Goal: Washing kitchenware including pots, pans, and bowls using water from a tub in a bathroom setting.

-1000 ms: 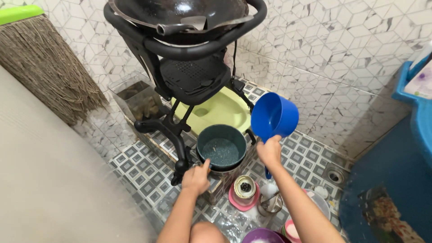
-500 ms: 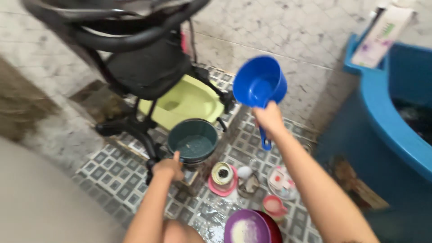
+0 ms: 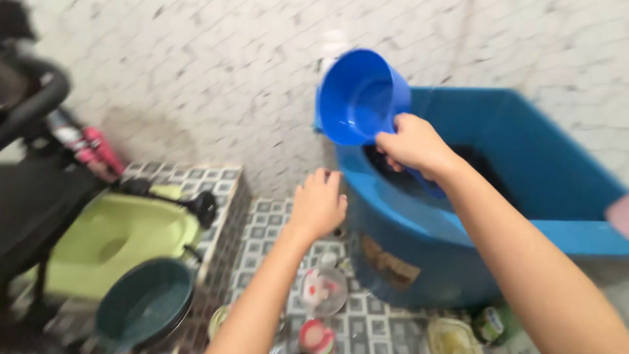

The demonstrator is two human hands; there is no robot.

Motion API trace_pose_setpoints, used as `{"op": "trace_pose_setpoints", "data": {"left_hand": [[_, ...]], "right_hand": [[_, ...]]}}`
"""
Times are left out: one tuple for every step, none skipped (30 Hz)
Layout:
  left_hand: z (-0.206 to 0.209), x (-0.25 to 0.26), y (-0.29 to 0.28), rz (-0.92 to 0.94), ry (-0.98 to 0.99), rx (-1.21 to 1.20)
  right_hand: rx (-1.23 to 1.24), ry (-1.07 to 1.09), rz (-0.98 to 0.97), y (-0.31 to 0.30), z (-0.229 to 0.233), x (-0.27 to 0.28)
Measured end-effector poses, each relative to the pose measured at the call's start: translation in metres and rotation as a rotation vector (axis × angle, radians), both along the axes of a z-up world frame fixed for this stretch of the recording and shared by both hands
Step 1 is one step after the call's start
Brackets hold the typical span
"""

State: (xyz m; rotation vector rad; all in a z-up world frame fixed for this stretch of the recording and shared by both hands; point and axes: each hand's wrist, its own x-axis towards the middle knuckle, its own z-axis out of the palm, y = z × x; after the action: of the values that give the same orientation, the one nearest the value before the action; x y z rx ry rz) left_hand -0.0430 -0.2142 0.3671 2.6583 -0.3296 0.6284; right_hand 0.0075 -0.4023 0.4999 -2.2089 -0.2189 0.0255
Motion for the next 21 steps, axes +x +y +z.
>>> {"op": "trace_pose_setpoints", "data": {"left_hand": [[0.0, 0.005, -0.017, -0.022, -0.014, 0.002], [0.0, 0.01, -0.033, -0.066, -0.113, -0.049], [0.0, 0.015, -0.047, -0.105, -0.21, -0.102], [0.001, 0.023, -0.06, -0.123, -0.224, -0.103], [0.001, 0.03, -0.071, -0.163, -0.242, -0.117], [0.002, 0.037, -0.082, -0.202, -0.26, -0.132], [0.0, 0.047, -0.092, -0.212, -0.268, -0.129], [-0.001, 0.057, -0.101, -0.232, -0.203, -0.086], [-0.002, 0.068, -0.109, -0.247, -0.141, -0.039], [-0.001, 0.076, -0.114, -0.253, -0.151, -0.034], [-0.001, 0.083, -0.118, -0.255, -0.071, 0.003], [-0.001, 0.089, -0.121, -0.255, 0.008, 0.04], [0.001, 0.091, -0.123, -0.259, 0.007, 0.038], [0.003, 0.092, -0.124, -0.252, 0.057, 0.04], [0.004, 0.092, -0.125, -0.244, 0.106, 0.04], [0.007, 0.091, -0.125, -0.247, 0.105, 0.036], [0.009, 0.088, -0.124, -0.239, 0.13, 0.03], [0.011, 0.085, -0.123, -0.232, 0.154, 0.023], [0.011, 0.085, -0.123, -0.233, 0.155, 0.022], [0.012, 0.086, -0.124, -0.231, 0.149, 0.014], [0.011, 0.085, -0.124, -0.227, 0.144, 0.005]], "right_hand": [[0.002, -0.014, -0.022, -0.029, -0.023, 0.026], [-0.223, -0.15, -0.104, -0.057, -0.045, 0.051], [-0.449, -0.282, -0.182, -0.085, -0.067, 0.078], [-0.45, -0.292, -0.202, -0.097, -0.082, 0.087], [-0.657, -0.25, -0.245, -0.108, -0.098, 0.097], [-0.863, -0.201, -0.29, -0.117, -0.114, 0.108], [-0.86, -0.205, -0.303, -0.128, -0.141, 0.125], [-0.91, -0.196, -0.308, -0.138, -0.168, 0.143], [-0.957, -0.189, -0.312, -0.146, -0.195, 0.163], [-0.952, -0.196, -0.324, -0.147, -0.205, 0.166], [-0.935, -0.135, -0.299, -0.148, -0.216, 0.168], [-0.917, -0.075, -0.274, -0.148, -0.228, 0.17], [-0.919, -0.074, -0.278, -0.147, -0.235, 0.167], [-0.911, 0.002, -0.219, -0.144, -0.243, 0.163], [-0.903, 0.078, -0.158, -0.142, -0.25, 0.159], [-0.907, 0.078, -0.161, -0.139, -0.252, 0.158], [-0.92, 0.131, -0.087, -0.135, -0.256, 0.156], [-0.932, 0.184, -0.014, -0.131, -0.259, 0.154], [-0.932, 0.185, -0.014, -0.135, -0.274, 0.163], [-0.885, 0.223, 0.015, -0.138, -0.289, 0.172], [-0.84, 0.26, 0.046, -0.14, -0.304, 0.18]]}}
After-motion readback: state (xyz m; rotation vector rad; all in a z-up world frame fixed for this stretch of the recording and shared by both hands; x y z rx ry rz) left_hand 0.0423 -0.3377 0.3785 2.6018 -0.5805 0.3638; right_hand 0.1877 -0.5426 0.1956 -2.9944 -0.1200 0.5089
